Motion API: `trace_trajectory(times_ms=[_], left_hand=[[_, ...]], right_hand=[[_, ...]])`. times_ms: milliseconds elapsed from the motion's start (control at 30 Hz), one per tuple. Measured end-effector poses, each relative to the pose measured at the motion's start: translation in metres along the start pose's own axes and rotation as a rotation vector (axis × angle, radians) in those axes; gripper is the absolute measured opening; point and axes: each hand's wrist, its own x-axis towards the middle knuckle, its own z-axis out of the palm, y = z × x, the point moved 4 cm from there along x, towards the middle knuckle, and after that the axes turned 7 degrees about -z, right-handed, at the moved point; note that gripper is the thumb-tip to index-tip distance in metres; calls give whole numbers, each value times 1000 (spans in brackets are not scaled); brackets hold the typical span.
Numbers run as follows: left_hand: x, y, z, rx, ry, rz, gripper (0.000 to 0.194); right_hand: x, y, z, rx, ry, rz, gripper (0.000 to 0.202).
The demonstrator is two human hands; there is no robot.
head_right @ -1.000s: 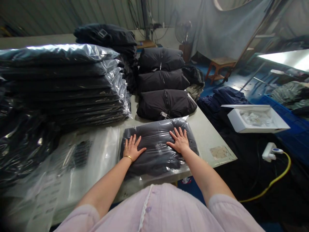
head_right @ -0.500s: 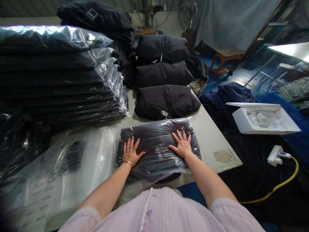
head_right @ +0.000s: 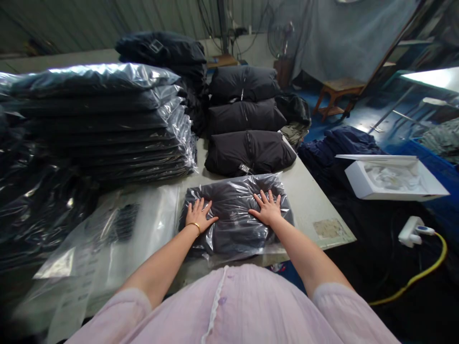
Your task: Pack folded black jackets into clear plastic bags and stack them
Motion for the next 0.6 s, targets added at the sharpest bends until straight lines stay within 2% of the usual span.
trace_trajectory(times_ms=[67, 167, 267, 367, 467, 600], left_hand=[[-9, 8, -11, 8, 46, -15, 83], [-40, 22, -17, -37, 134, 72, 79], [-79, 31, -5, -86, 165, 159, 92], [-104, 29, 17, -109, 118, 104, 101], [-109, 29, 33, -125, 64, 54, 99], [-105, 31, 38, -162, 55, 29, 100]], right_hand=[[-6, -9, -15, -15, 54, -26, 80], [-24, -33, -30, 2, 168, -142, 74], [-46, -55, -26, 68, 161, -258, 84], [-63, -66, -11, 100, 98, -306, 96], [-68, -67, 1, 91, 73, -292, 99], [-67, -67, 8, 58, 93, -280, 97]])
